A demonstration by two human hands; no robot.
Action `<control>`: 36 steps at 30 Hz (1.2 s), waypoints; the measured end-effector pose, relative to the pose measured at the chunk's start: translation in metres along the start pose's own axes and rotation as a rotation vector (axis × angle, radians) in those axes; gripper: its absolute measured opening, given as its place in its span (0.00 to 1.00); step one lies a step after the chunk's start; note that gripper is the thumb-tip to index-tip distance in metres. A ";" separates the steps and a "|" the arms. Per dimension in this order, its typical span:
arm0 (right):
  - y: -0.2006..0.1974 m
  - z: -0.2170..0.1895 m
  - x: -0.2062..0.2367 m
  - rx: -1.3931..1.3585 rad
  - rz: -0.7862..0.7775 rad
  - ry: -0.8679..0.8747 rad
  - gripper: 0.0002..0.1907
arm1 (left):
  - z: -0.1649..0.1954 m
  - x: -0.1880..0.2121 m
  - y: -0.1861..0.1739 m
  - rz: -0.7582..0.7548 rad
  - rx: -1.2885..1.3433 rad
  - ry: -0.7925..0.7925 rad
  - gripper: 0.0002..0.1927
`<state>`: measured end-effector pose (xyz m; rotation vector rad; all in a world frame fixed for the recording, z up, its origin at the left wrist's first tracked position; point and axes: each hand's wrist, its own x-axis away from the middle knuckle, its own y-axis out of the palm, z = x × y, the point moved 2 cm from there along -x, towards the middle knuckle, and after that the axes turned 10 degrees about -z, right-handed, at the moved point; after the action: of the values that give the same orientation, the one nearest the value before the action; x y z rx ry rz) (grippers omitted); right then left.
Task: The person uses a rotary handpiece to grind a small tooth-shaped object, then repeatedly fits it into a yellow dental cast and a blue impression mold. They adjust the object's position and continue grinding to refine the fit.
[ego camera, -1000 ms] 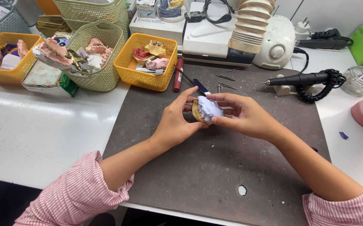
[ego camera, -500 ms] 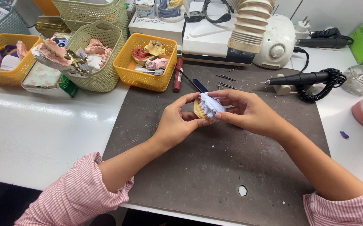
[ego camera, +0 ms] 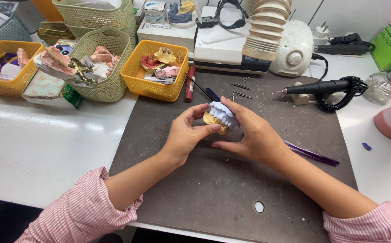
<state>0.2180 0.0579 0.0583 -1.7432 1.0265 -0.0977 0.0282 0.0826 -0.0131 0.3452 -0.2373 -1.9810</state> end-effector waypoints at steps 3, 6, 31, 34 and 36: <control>0.004 -0.001 0.003 0.002 0.066 0.077 0.43 | 0.000 0.002 0.001 0.002 0.025 -0.093 0.37; 0.001 0.002 0.006 0.039 0.120 0.072 0.41 | 0.006 0.003 0.006 -0.041 0.039 -0.057 0.38; -0.006 0.005 0.006 -0.174 0.039 -0.059 0.36 | 0.020 0.021 0.011 -0.145 -0.209 0.240 0.34; -0.007 -0.012 0.005 -0.066 0.032 -0.160 0.47 | 0.013 0.018 0.013 -0.188 0.010 0.153 0.34; -0.004 -0.020 0.003 0.072 0.111 -0.139 0.46 | 0.009 0.019 0.011 -0.197 0.067 0.072 0.33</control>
<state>0.2115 0.0410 0.0690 -1.6020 1.0027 0.0560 0.0274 0.0611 -0.0034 0.4978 -0.2311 -2.1529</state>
